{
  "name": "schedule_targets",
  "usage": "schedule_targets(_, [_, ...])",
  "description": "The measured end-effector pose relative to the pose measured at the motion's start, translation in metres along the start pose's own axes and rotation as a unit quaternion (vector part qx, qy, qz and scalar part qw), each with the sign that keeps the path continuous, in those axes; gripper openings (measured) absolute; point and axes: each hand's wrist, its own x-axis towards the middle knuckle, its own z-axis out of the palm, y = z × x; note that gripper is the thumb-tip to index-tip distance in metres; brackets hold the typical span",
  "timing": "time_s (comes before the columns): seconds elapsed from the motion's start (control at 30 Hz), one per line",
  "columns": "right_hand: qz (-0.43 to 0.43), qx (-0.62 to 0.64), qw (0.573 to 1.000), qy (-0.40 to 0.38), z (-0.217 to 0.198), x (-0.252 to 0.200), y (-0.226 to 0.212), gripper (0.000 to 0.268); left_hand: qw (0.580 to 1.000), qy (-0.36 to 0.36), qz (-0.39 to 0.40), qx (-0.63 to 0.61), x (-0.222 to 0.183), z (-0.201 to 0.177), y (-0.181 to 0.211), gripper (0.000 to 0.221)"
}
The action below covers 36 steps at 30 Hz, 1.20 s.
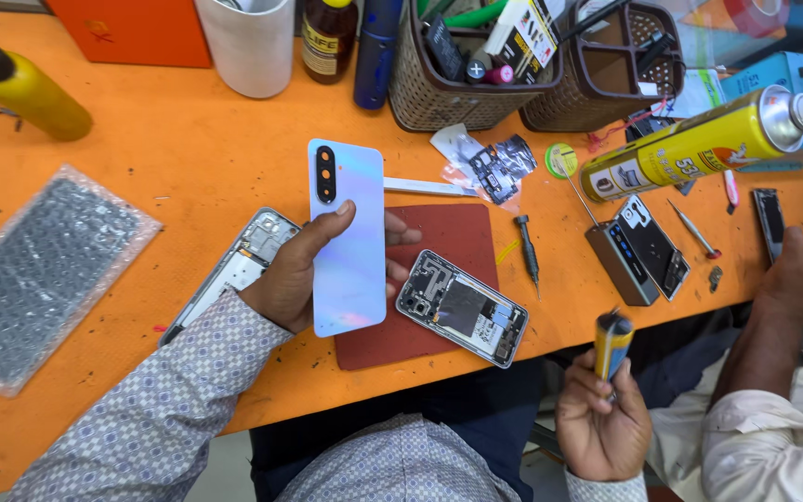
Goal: The person manipulates internal components of a mobile phone using a yellow tool, cleans the back cover with a white wipe, attaches the cover to the chassis, and secures the assembly with several orange rubber bands.
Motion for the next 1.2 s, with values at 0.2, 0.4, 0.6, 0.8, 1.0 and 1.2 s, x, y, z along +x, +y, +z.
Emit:
schedule_targets(0.2, [-0.242, -0.433, 0.863, 0.095, 0.065, 0.028, 0.055, 0.031, 0.999, 0.033, 0.010, 0.007, 0.001, 0.001, 0.002, 0.068])
schedule_targets(0.4, [-0.287, -0.674, 0.680, 0.003, 0.118, 0.030, 0.083, 0.022, 0.997, 0.046, -0.060, 0.022, 0.007, -0.006, -0.007, 0.070])
schedule_targets(0.6, [-0.334, -0.726, 0.600, -0.033, 0.125, 0.036, 0.087, 0.023, 0.991, 0.040, -0.106, 0.072, 0.007, -0.005, -0.008, 0.077])
schedule_targets(0.8, [-0.343, -0.725, 0.595, -0.053, 0.122, 0.042, 0.088, 0.023, 0.991, 0.027, -0.105, 0.075, 0.006, -0.004, -0.007, 0.080])
schedule_targets(1.0, [-0.353, -0.751, 0.554, -0.066, 0.126, 0.039, 0.088, 0.020, 0.990, 0.023, -0.107, 0.088, 0.006, -0.004, -0.008, 0.084])
schedule_targets(1.2, [-0.354, -0.761, 0.539, -0.070, 0.126, 0.033, 0.091, 0.020, 0.991, 0.027, -0.104, 0.078, 0.007, -0.006, -0.010, 0.085])
